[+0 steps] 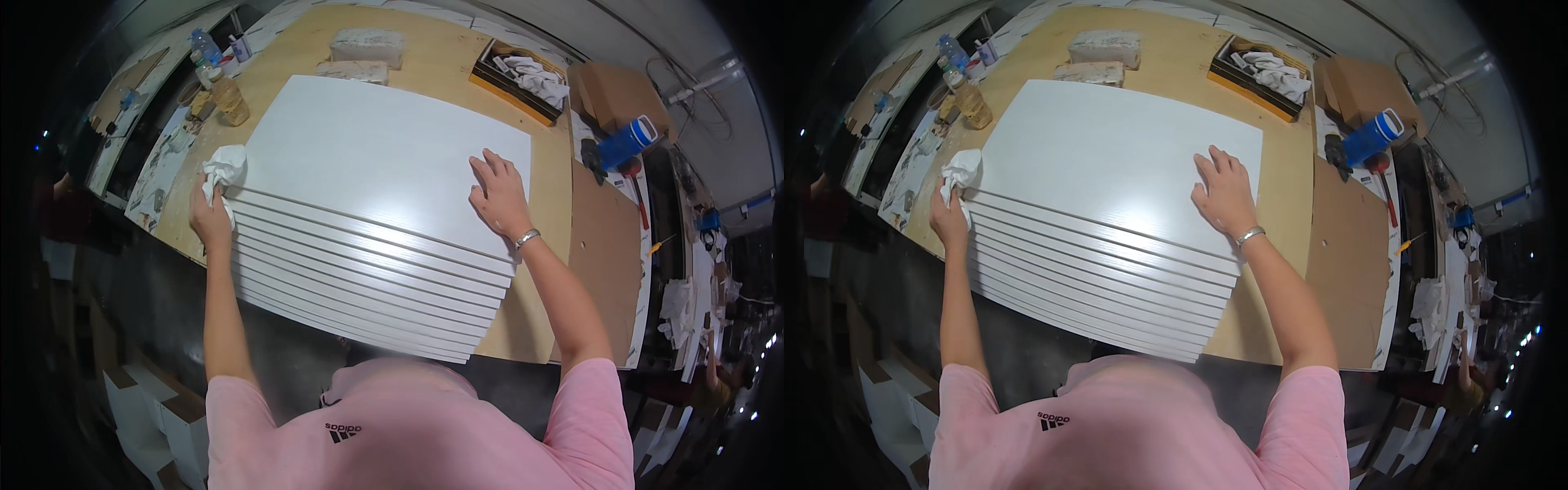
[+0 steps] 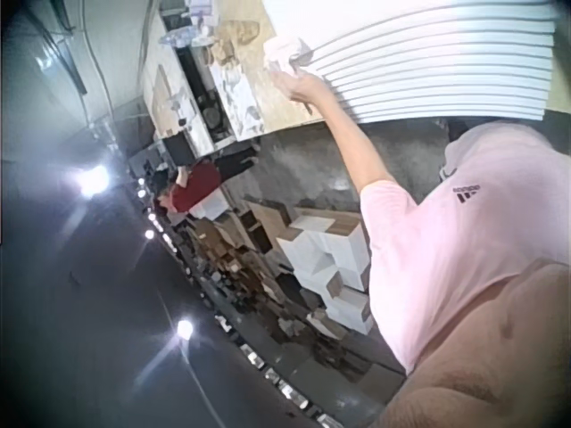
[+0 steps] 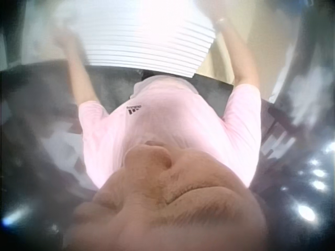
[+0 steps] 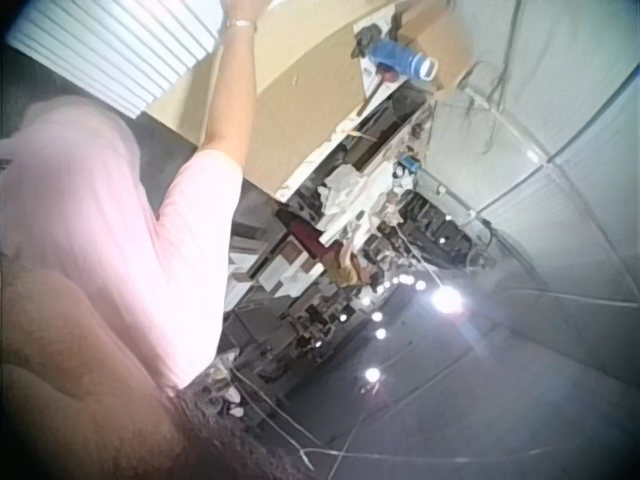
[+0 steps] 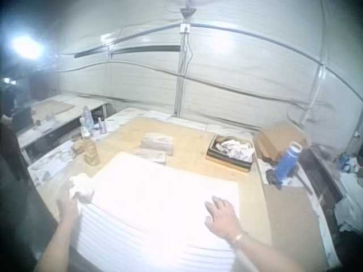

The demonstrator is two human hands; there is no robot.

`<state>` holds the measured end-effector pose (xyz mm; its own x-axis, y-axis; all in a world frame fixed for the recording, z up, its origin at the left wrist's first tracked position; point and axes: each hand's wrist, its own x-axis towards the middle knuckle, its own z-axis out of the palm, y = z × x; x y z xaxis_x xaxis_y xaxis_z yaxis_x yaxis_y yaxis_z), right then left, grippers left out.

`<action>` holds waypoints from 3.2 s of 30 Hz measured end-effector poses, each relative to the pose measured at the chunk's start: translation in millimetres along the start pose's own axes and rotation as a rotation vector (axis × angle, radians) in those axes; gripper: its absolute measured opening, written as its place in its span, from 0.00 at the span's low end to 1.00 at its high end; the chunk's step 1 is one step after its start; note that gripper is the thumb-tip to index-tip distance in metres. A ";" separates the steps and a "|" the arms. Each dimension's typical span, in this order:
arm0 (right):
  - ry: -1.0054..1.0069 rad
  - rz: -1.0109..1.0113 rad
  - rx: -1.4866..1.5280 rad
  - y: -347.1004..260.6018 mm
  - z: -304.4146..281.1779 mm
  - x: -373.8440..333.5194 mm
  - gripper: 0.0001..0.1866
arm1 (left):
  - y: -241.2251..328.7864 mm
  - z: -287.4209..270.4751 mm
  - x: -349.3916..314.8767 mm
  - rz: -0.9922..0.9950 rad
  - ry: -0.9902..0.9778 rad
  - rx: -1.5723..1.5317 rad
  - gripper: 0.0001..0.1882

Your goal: The person rubs the edges of a stack of white wooden boards with a small scraper and a sanding block, then wipes the surfaces with a white cloth.

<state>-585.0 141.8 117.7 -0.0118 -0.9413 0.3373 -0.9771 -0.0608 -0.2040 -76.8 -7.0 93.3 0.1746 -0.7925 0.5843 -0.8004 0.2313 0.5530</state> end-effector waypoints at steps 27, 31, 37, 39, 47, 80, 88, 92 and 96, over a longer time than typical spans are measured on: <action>0.119 -0.033 0.010 9.0 17.0 -5.9 0.25 | 270.5 18.2 -263.6 0.956 -0.797 -0.506 0.28; 0.098 -0.034 0.026 6.5 16.6 -5.1 0.25 | 317.4 14.7 -260.8 1.049 -0.784 -0.423 0.29; 0.103 -0.026 0.017 6.6 16.0 -7.1 0.25 | 175.6 10.7 -223.4 0.953 -0.543 -0.204 0.16; 0.081 -0.009 0.008 4.5 12.5 -8.6 0.26 | 164.5 -3.8 -209.9 0.863 -0.498 -0.143 0.21; 0.109 -0.036 -0.012 10.5 20.9 -6.4 0.26 | 236.6 31.1 -265.7 0.976 -0.580 -0.357 0.15; -0.008 -0.013 -0.007 2.7 10.0 1.2 0.27 | 144.2 -27.3 -275.2 0.421 -0.373 -0.205 0.21; -0.003 0.000 0.012 -1.3 9.7 2.9 0.27 | 8.1 -37.7 -136.8 -0.088 -0.035 -0.030 0.17; 0.004 0.009 -0.012 4.1 7.1 3.2 0.26 | 88.9 -3.7 -236.1 0.335 -0.158 0.060 0.20; 0.003 0.003 0.012 2.7 11.6 1.9 0.26 | 168.9 -18.5 -295.2 0.601 -0.641 -0.525 0.20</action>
<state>-585.2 135.9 107.1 -0.0156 -0.9404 0.3398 -0.9745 -0.0617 -0.2157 -252.9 276.5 25.2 -0.6355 -0.5809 0.5087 -0.2755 0.7860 0.5534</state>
